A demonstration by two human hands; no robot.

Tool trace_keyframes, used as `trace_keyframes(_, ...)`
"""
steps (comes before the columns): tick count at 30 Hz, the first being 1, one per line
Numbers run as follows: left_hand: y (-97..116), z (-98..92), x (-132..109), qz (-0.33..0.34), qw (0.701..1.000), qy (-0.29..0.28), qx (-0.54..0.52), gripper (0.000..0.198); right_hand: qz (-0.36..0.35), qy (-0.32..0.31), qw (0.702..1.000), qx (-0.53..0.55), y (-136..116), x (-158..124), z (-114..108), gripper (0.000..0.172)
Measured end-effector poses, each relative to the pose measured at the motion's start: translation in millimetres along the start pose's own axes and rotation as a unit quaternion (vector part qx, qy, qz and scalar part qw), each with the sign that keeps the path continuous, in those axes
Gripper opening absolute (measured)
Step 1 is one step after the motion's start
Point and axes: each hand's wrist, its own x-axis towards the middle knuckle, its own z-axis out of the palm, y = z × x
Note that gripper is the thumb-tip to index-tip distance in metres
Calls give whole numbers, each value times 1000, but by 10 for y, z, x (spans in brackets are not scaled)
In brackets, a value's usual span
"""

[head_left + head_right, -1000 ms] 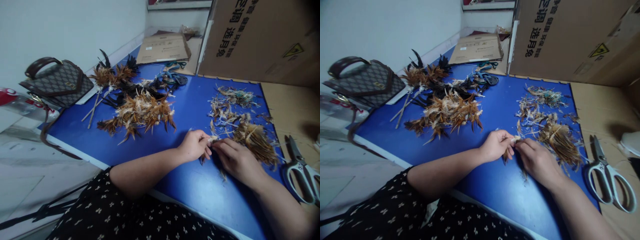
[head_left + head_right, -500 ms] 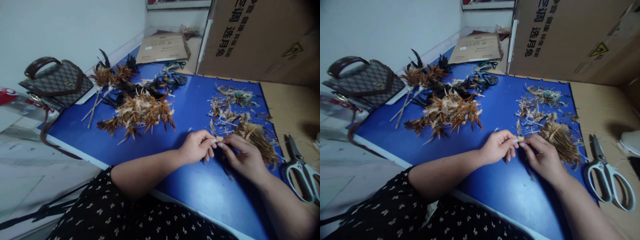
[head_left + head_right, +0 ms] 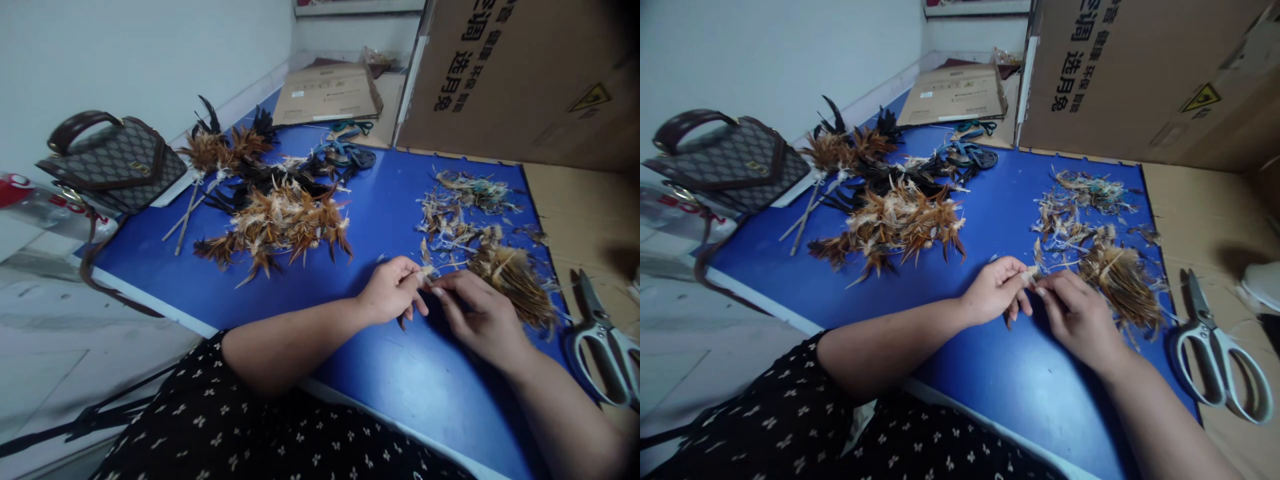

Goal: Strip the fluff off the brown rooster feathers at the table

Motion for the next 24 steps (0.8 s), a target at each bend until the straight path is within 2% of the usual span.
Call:
trace_keyframes(6, 28, -14, 1, 55, 994, 1, -89, 38, 89, 58, 994, -5, -12, -2, -69, 20)
trace_keyframes(9, -2, -26, 31, 86, 984, 1, -154, 40, 136, 113, 984, 9, -5, -35, -74, 22)
trace_keyframes(11, -5, -33, 43, 92, 978, 9, -186, 38, 135, 134, 982, 17, -29, -45, -70, 19)
trace_keyframes(17, 25, -45, 42, 53, 973, 21, -223, 27, 44, 69, 996, 36, -116, -12, -9, 6)
trace_keyframes(24, -38, 1, 62, 68, 975, 17, -213, 29, 45, 52, 996, 51, -162, 24, 128, 13)
